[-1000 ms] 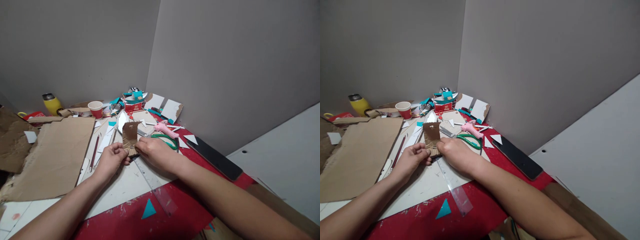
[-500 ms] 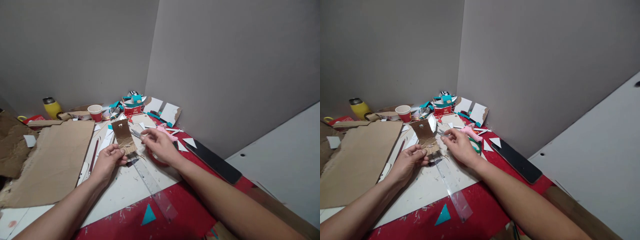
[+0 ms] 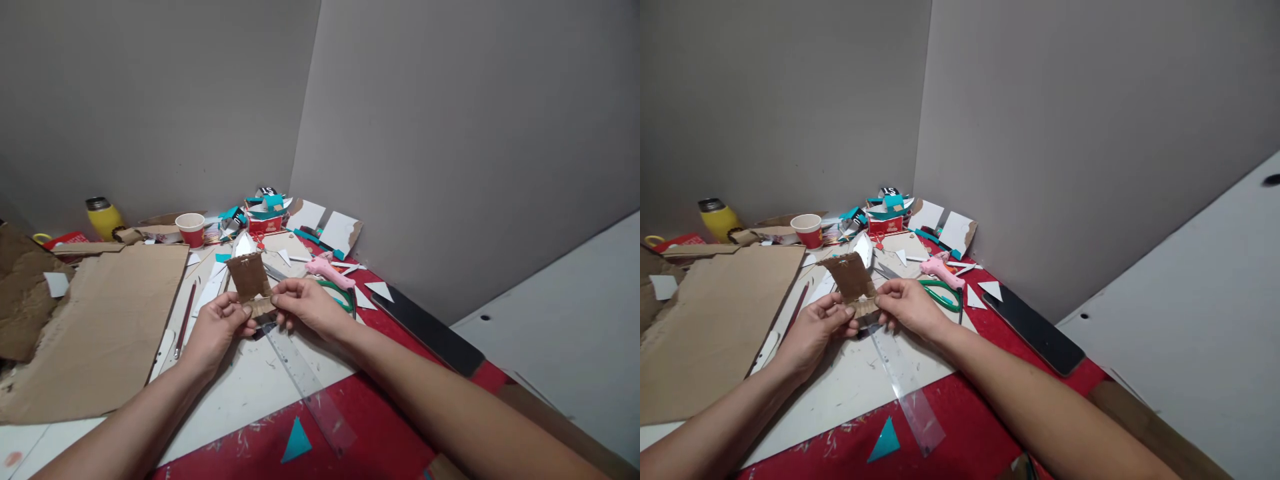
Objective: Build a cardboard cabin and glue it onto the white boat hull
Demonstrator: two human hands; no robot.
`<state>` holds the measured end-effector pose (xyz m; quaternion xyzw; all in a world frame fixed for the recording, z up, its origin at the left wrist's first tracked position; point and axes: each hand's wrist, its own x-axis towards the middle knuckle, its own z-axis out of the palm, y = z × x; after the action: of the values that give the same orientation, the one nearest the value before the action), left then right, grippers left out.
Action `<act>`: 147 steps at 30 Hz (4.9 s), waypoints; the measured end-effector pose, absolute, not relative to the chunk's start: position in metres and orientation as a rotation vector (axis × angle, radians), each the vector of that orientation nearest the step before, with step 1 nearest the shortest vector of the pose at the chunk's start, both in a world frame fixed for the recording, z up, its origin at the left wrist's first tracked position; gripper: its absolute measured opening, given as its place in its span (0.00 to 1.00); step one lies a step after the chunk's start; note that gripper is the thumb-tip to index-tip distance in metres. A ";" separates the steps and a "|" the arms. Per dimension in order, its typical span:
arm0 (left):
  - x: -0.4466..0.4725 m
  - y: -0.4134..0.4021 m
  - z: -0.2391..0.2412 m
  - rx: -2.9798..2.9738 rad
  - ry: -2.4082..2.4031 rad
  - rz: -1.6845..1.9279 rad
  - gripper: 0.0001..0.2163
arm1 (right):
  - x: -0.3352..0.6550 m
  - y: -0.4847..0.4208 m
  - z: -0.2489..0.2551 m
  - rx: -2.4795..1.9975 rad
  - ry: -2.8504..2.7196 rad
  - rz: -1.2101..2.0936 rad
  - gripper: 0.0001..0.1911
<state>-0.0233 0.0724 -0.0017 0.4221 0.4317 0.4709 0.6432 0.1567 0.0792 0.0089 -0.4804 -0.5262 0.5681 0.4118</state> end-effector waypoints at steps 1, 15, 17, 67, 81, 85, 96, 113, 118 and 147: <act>-0.023 0.072 -0.002 0.967 0.987 1.070 0.14 | 0.157 0.079 0.008 -1.206 -1.326 1.423 0.06; -0.023 0.072 -0.001 0.973 0.990 1.053 0.17 | 0.158 0.078 0.012 -1.186 -1.295 1.510 0.09; -0.024 0.072 0.000 0.960 0.993 1.051 0.17 | 0.159 0.079 0.013 -1.197 -1.307 1.504 0.09; -0.027 0.073 0.002 1.107 1.055 1.040 0.19 | 0.156 0.083 0.004 -1.165 -1.364 1.235 0.21; -0.041 0.086 0.006 0.923 1.166 1.443 0.14 | 0.180 0.091 0.031 -0.951 -0.936 0.835 0.19; -0.039 0.083 0.009 0.966 1.178 1.318 0.15 | 0.183 0.093 0.035 -0.949 -0.923 0.835 0.16; -0.039 0.081 0.005 1.354 1.273 1.039 0.19 | 0.178 0.092 0.027 -1.034 -1.128 0.943 0.19; -0.037 0.080 -0.002 1.638 1.437 0.896 0.15 | 0.177 0.098 0.016 -1.044 -1.090 0.985 0.16; -0.036 0.078 -0.001 1.660 1.436 0.929 0.15 | 0.176 0.097 0.015 -1.094 -1.169 0.997 0.16; -0.203 0.174 0.097 1.511 2.310 0.930 0.15 | 0.165 0.088 0.015 -1.152 -1.306 1.080 0.29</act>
<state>-0.2029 0.1738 0.0965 0.5154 0.7878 0.3171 0.1144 0.1653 0.0876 0.0147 -0.4804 -0.5446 0.4503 0.5194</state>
